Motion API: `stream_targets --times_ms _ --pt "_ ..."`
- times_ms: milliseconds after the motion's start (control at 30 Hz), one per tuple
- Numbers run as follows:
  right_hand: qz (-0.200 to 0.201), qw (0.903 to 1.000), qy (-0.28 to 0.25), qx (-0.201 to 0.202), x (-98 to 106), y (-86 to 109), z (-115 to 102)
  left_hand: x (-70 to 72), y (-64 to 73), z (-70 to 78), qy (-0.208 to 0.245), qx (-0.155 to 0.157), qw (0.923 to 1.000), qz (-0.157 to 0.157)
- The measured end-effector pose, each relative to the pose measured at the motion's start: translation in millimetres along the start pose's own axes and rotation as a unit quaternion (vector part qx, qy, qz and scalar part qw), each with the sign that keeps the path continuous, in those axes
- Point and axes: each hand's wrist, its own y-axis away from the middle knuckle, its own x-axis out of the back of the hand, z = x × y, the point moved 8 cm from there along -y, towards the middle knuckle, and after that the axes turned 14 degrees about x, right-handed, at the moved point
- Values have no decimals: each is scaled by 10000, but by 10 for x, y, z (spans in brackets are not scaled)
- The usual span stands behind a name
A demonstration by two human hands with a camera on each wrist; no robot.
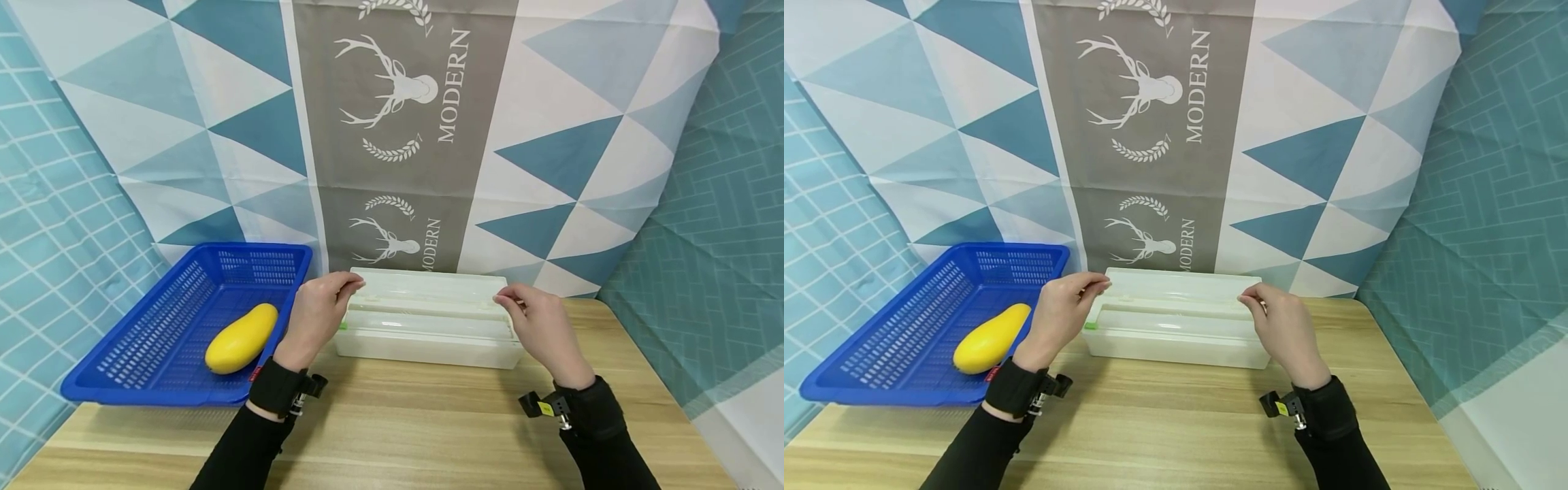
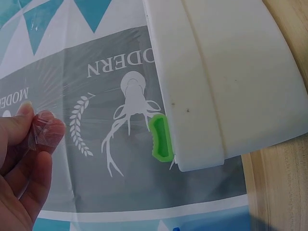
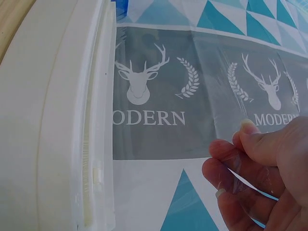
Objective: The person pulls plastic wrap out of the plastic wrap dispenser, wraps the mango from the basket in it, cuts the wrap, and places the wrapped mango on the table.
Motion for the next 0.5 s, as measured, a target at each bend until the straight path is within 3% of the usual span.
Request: stream_targets --times_ms 500 --pt "173 9998 50 130 70 -19 -54 50 -25 18 -84 90 9999 36"
